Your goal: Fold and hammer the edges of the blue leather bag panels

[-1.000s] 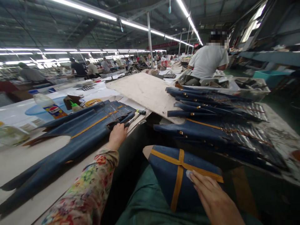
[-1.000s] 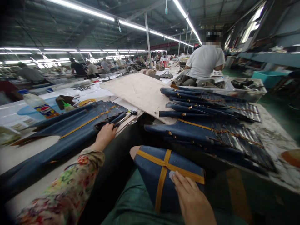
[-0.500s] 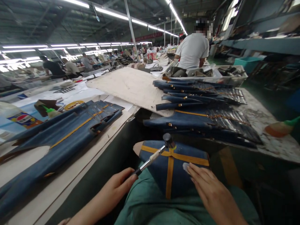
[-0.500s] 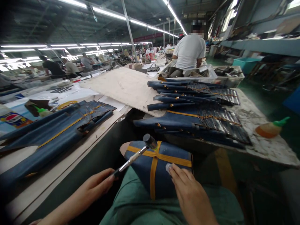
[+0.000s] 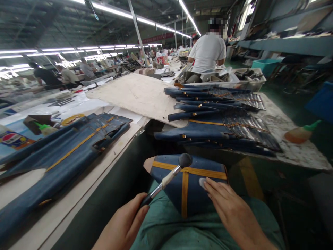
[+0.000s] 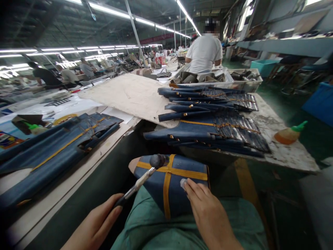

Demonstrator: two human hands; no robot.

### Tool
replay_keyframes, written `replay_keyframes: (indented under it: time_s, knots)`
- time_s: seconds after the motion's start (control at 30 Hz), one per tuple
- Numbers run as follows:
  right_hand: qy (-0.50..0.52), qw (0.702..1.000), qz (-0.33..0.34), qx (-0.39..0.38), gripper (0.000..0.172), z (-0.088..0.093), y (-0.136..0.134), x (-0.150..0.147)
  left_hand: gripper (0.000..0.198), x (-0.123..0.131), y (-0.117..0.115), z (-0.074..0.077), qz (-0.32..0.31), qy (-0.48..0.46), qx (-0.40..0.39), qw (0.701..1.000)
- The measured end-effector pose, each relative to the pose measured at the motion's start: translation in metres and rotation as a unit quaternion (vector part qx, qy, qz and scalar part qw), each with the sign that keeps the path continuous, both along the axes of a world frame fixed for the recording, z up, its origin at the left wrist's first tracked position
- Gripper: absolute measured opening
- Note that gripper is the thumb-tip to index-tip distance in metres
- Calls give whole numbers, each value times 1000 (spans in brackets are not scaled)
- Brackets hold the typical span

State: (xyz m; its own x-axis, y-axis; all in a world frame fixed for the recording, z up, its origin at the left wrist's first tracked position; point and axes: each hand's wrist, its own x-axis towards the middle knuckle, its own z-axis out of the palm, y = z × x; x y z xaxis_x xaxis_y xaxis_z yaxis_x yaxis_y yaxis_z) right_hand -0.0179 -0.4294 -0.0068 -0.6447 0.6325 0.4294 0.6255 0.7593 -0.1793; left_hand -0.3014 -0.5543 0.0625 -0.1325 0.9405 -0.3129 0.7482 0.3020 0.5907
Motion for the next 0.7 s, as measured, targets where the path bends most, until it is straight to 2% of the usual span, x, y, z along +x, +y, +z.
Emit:
replay_keyframes:
  time_s: [0.13, 0.3, 0.47, 0.63, 0.7]
  knots:
    - [11, 1000, -6, 5, 37, 0, 0, 0, 36, -1, 3, -2, -6, 21, -47, 999]
    - [3, 1000, -8, 13, 38, 1, -3, 3, 37, 2, 6, 1, -3, -8, -3, 1000]
    - [7, 1000, -14, 12, 37, 5, -4, 4, 35, 4, 10, -2, -26, 21, -59, 998]
    - [7, 1000, -21, -1, 38, 6, -7, 5, 42, 5, 14, -3, -24, -8, -18, 1000]
    - [6, 1000, -27, -3, 39, 6, -7, 5, 39, 5, 15, -3, -26, -3, -30, 999]
